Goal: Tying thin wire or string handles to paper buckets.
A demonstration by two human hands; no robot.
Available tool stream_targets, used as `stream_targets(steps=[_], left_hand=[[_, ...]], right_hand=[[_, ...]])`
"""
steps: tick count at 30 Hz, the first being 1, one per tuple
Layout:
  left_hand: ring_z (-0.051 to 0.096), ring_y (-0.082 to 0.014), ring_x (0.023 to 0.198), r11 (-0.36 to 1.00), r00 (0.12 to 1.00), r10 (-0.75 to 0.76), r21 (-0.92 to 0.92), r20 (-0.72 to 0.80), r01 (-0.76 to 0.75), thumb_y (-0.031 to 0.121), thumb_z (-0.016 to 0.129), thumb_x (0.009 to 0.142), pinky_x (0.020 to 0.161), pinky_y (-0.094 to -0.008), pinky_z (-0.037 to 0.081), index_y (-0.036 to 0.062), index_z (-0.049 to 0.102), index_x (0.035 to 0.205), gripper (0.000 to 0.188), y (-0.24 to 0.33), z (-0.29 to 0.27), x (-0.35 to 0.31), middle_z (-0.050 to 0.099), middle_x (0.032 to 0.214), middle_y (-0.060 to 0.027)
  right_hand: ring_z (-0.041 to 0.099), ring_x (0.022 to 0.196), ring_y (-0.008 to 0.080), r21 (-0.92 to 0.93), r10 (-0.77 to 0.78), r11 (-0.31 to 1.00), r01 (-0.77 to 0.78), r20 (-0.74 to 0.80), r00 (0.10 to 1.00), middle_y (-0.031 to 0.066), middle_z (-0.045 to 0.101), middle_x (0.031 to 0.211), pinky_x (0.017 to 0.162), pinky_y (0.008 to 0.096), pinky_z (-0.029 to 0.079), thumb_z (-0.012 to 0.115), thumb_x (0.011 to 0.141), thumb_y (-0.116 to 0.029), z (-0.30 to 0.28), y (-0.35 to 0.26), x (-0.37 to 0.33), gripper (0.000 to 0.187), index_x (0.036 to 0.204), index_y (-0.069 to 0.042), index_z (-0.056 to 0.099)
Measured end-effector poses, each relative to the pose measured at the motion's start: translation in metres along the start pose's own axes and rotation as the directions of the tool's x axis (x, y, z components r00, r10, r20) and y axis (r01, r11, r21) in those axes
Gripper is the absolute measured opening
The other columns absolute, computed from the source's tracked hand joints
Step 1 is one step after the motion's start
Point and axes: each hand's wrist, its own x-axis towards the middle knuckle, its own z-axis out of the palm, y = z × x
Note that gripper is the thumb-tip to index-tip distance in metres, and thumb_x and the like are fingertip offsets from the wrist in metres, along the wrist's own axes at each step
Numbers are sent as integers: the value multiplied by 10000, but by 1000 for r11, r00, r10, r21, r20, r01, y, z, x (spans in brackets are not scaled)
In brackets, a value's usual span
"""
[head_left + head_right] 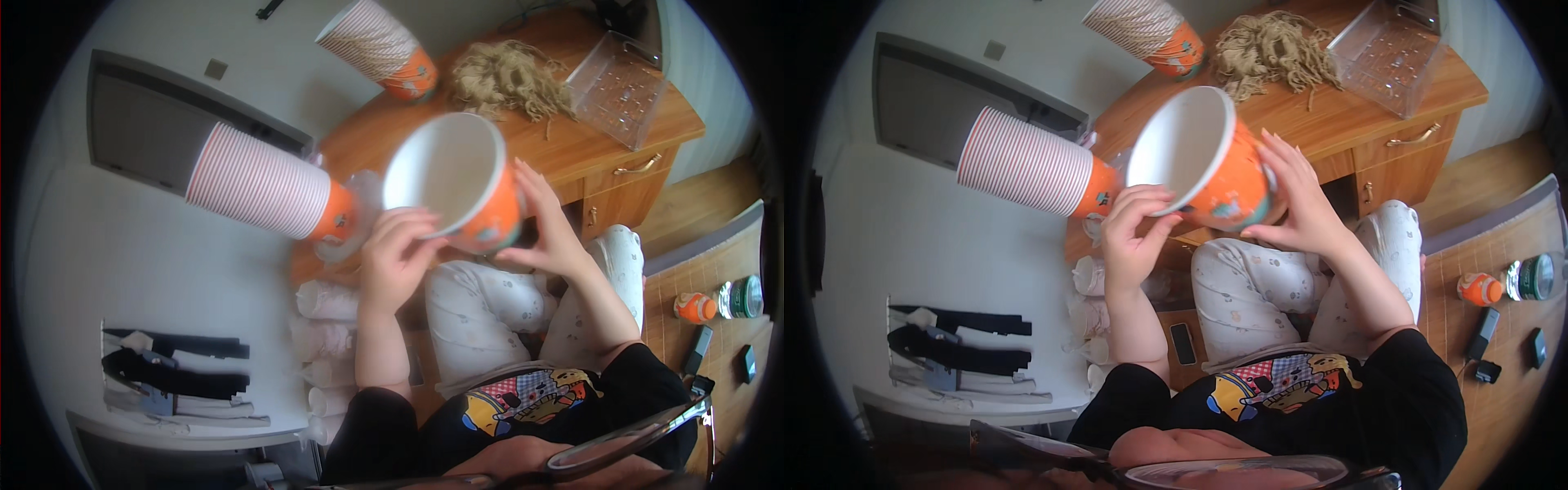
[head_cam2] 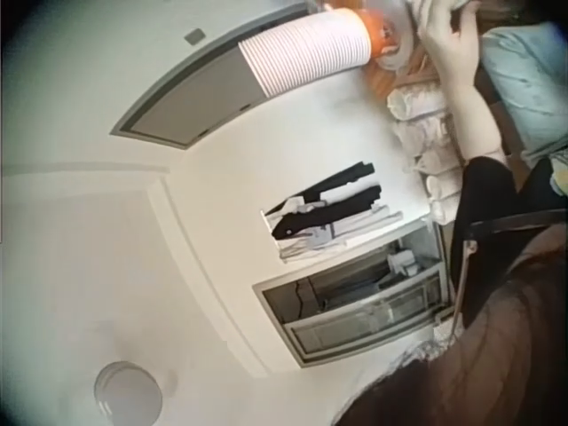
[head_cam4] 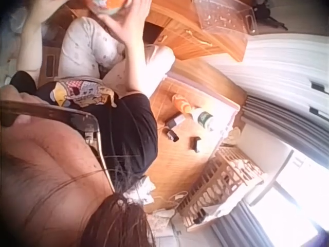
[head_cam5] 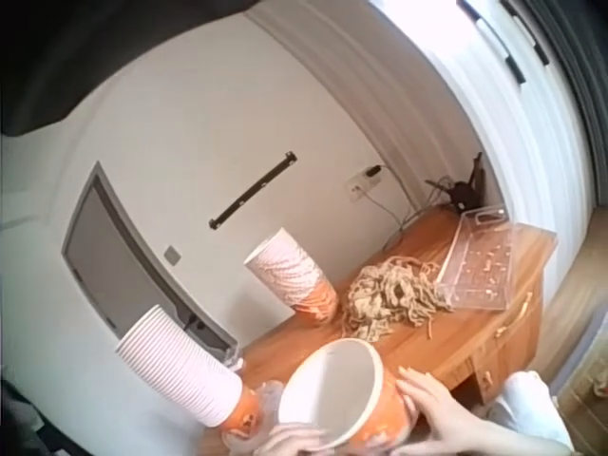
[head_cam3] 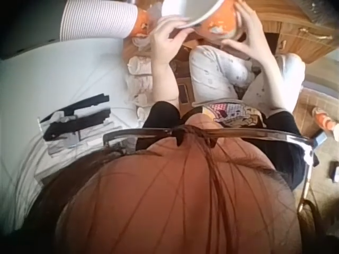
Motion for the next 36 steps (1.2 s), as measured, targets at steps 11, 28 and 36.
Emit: stream_targets(steps=[11,28,36], left_hand=[[602,-274,929,990,999,37,140,-6,-35,25,724,740,809,-357,484,24,636,846,137,-46,24,8,666,927,-91],[503,-309,1152,948,948,119,317,-296,-20,65,752,710,1052,-483,321,36,523,1242,580,-37,27,-9,576,1194,-120],[506,-260,935,942,741,334,184,-583,-280,50,656,773,928,-448,423,32,561,1004,250,-8,50,-24,537,973,-85]], right_hand=[[424,1251,293,-771,95,619,-152,-119,988,71,528,1282,1084,528,245,636,820,-368,-23,48,15,406,1100,-78,593],[506,1125,265,-698,205,676,-236,-130,970,99,600,1164,1059,464,309,691,764,-371,-37,36,21,546,1190,-62,547],[535,965,246,-519,170,840,-158,-26,985,14,690,880,948,392,369,787,647,-157,-67,59,12,347,962,-80,664]])
